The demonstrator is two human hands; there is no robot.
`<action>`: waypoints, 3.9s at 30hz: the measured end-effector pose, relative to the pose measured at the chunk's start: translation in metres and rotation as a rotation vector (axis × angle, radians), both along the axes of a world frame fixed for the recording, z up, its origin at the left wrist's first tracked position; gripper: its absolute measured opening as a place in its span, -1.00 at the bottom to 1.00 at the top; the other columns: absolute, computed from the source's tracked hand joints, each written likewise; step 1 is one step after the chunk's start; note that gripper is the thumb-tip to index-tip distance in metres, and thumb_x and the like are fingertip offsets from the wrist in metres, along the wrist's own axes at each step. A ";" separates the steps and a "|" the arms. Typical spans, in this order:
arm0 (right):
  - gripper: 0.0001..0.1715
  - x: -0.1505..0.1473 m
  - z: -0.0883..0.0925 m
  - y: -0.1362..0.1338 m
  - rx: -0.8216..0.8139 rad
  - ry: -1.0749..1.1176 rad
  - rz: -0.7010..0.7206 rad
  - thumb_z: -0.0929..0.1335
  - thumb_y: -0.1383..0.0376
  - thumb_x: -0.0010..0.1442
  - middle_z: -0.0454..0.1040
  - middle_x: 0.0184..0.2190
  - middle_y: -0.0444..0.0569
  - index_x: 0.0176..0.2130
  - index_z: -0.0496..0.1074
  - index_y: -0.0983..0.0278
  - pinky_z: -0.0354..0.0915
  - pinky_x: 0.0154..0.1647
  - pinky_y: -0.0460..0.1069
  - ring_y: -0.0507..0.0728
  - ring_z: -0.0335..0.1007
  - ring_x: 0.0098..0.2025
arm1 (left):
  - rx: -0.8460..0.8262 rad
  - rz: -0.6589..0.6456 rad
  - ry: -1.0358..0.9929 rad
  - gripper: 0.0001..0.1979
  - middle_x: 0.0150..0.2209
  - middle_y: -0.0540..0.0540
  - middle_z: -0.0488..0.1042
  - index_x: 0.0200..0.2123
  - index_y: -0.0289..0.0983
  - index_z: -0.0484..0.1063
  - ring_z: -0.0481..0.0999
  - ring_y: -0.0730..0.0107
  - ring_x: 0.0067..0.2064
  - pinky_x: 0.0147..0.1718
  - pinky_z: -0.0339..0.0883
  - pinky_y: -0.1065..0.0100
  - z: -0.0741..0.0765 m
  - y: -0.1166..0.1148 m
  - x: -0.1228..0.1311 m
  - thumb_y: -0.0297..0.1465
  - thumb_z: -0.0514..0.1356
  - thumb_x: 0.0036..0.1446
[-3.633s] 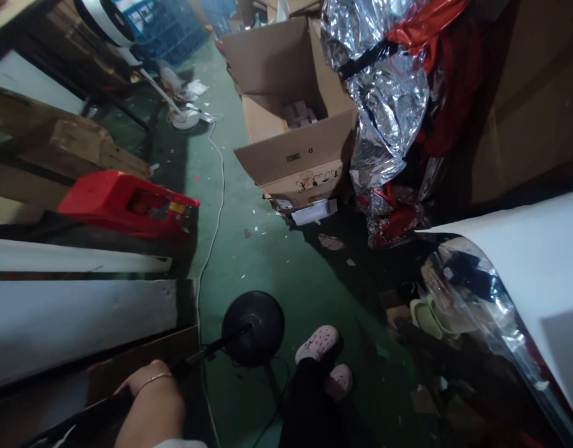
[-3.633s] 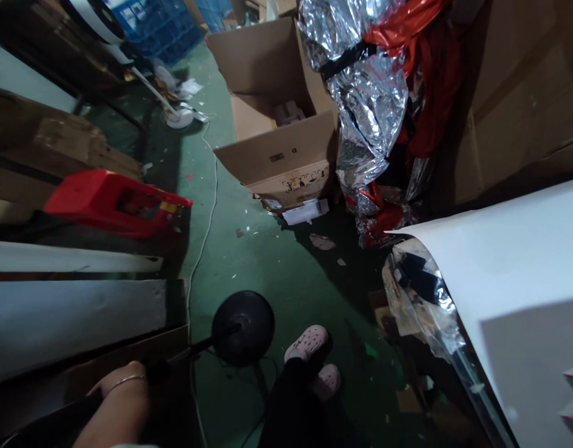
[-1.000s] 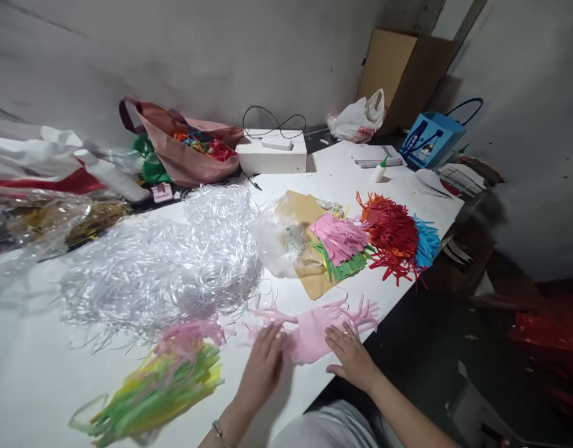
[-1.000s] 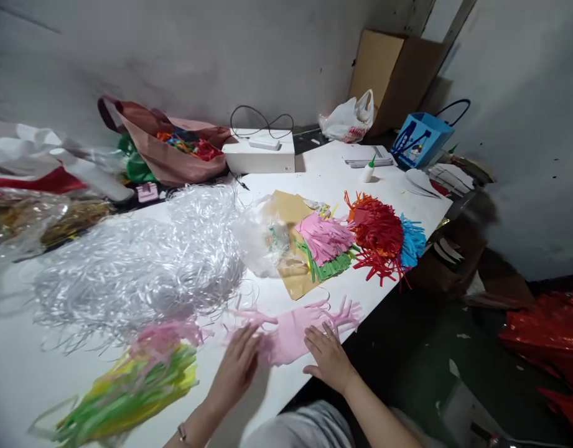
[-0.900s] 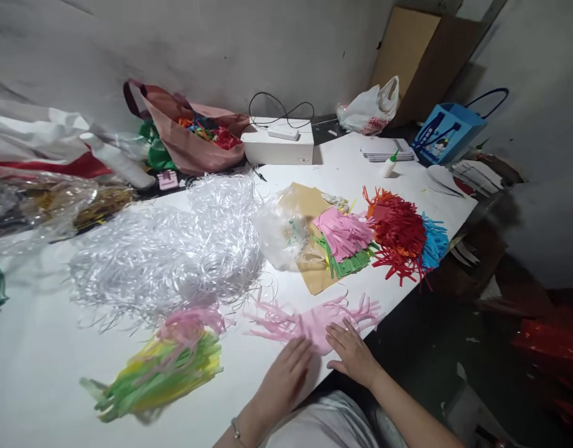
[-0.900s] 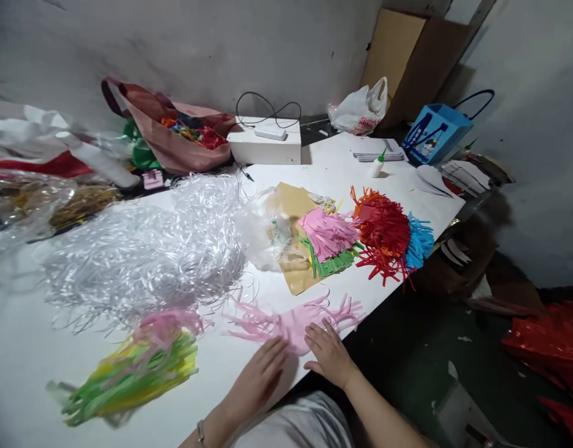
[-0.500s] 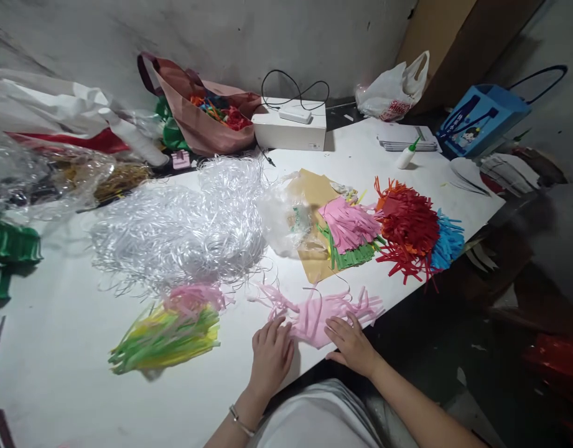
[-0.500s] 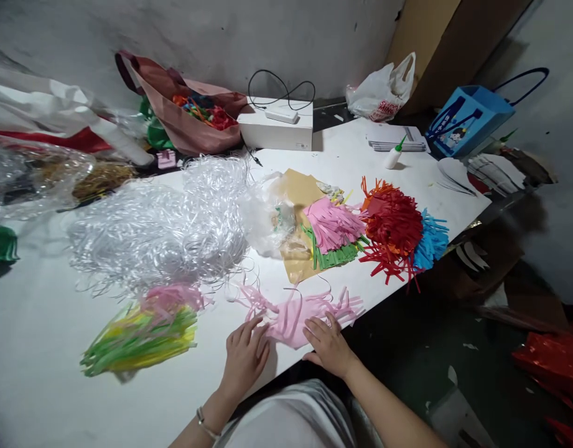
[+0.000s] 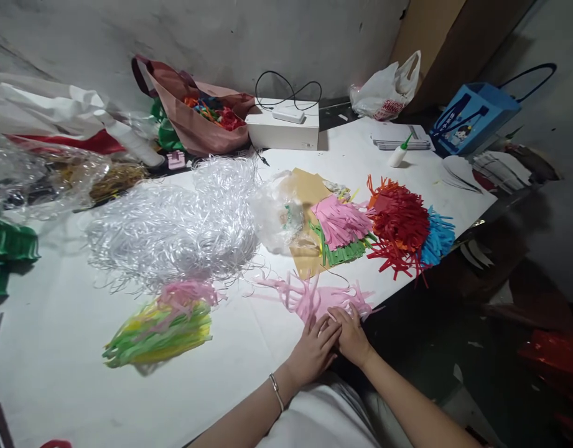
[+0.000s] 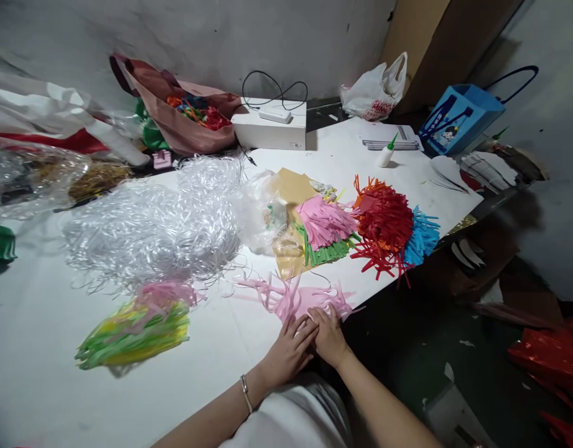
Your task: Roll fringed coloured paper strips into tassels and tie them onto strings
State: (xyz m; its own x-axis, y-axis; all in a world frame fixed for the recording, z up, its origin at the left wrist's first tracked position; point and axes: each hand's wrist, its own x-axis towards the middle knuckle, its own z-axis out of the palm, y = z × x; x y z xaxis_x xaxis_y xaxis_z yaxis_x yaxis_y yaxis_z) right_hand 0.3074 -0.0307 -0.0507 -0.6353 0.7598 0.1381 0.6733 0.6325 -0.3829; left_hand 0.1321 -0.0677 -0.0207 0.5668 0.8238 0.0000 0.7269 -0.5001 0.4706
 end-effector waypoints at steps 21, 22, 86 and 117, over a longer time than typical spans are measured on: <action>-0.81 -0.014 0.013 0.019 0.027 0.039 -0.258 0.29 0.31 0.31 0.54 -0.29 -0.12 -0.33 0.46 0.18 0.00 0.13 0.14 0.13 0.34 -0.11 | -0.080 0.363 0.047 -0.74 -0.13 -0.14 0.51 -0.24 -0.23 0.48 0.44 0.22 -0.08 -0.12 0.25 0.20 -0.001 0.041 -0.076 -0.39 -0.02 0.31; -0.77 -0.017 0.014 0.022 0.020 0.025 -0.297 0.28 0.31 0.32 0.53 -0.33 -0.12 -0.37 0.45 0.19 0.02 0.08 0.12 0.14 0.33 -0.13 | -0.133 0.397 0.072 -0.71 -0.15 -0.15 0.51 -0.27 -0.24 0.48 0.45 0.22 -0.11 -0.15 0.25 0.23 0.002 0.047 -0.075 -0.37 -0.04 0.31; -0.89 -0.039 0.023 0.062 0.070 -0.137 -0.499 0.34 0.34 0.24 0.44 -0.17 0.07 -0.35 0.45 0.26 0.02 0.08 0.22 0.23 0.27 -0.07 | -0.052 0.494 0.282 -0.70 -0.28 -0.21 0.48 -0.35 -0.29 0.49 0.36 0.07 -0.16 -0.16 0.01 0.05 0.014 0.083 -0.054 -0.37 -0.02 0.26; -0.84 -0.040 0.009 0.033 0.100 -0.117 -0.378 0.27 0.37 0.32 0.44 -0.26 -0.05 -0.31 0.41 0.21 0.01 0.04 0.12 0.15 0.26 -0.15 | 0.083 0.354 -0.034 -0.76 -0.16 -0.12 0.52 -0.27 -0.21 0.51 0.37 0.20 -0.04 0.14 -0.01 0.05 -0.003 0.060 -0.083 -0.40 0.03 0.28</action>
State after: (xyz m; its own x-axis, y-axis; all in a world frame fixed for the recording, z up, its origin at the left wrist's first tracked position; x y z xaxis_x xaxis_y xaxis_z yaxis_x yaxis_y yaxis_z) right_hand 0.2678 0.0026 -0.0414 -0.3297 0.9292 0.1671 0.9007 0.3626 -0.2392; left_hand 0.0489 -0.0079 -0.0233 0.2452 0.9654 0.0890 0.8466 -0.2579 0.4656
